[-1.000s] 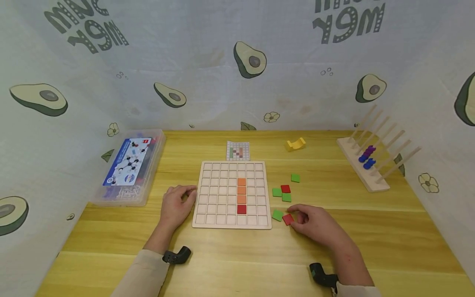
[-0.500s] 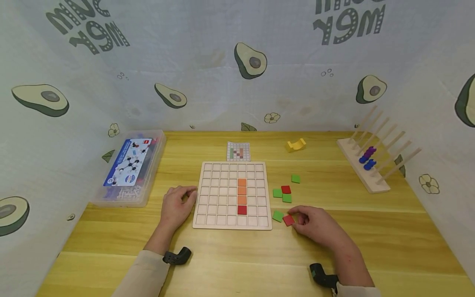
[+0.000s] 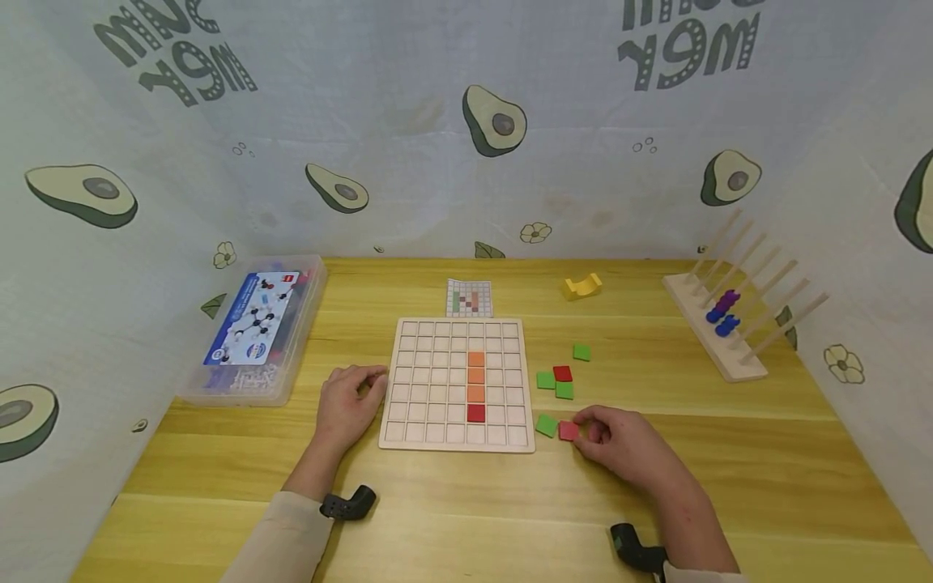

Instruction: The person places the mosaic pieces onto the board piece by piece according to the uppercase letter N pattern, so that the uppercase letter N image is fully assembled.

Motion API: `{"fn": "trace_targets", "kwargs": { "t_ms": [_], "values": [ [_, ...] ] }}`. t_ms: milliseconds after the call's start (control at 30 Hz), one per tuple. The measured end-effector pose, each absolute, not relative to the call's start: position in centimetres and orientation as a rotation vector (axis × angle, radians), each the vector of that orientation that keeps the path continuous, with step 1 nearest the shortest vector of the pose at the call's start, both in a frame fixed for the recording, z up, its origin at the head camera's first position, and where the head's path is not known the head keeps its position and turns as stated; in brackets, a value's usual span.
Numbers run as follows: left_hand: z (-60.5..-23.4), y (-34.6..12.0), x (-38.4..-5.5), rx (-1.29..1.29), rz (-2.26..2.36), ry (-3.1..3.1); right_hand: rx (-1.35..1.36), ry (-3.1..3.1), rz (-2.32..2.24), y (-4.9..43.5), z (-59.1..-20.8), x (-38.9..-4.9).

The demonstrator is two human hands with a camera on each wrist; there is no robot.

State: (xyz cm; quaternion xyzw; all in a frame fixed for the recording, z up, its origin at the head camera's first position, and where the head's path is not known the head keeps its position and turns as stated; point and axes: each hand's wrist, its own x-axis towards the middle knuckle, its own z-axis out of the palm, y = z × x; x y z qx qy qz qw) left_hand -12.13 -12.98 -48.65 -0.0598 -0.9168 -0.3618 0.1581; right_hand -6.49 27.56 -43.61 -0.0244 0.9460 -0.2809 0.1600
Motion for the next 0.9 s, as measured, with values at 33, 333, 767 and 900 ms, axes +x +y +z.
{"fn": "trace_targets", "kwargs": {
  "t_ms": [33,333,767,900],
  "values": [
    [-48.7,-13.0,-12.1,-0.172,-1.036,-2.621,-0.069,2.709,-0.798,27.6,-43.6,-6.5],
    [-48.7,-12.9,-12.2,-0.165,-1.032,-2.609,-0.146,2.773,-0.792,26.8,-42.8,-6.6],
    [-48.8,-13.0,-12.2,-0.17,-1.036,-2.603,-0.314,2.804,-0.913,23.3,-41.9,-8.7],
    [-48.6,-13.0,-12.2,-0.171,-1.035,-2.601,-0.33,2.805,-0.917,22.2,-42.1,-9.5]
  ]
}}
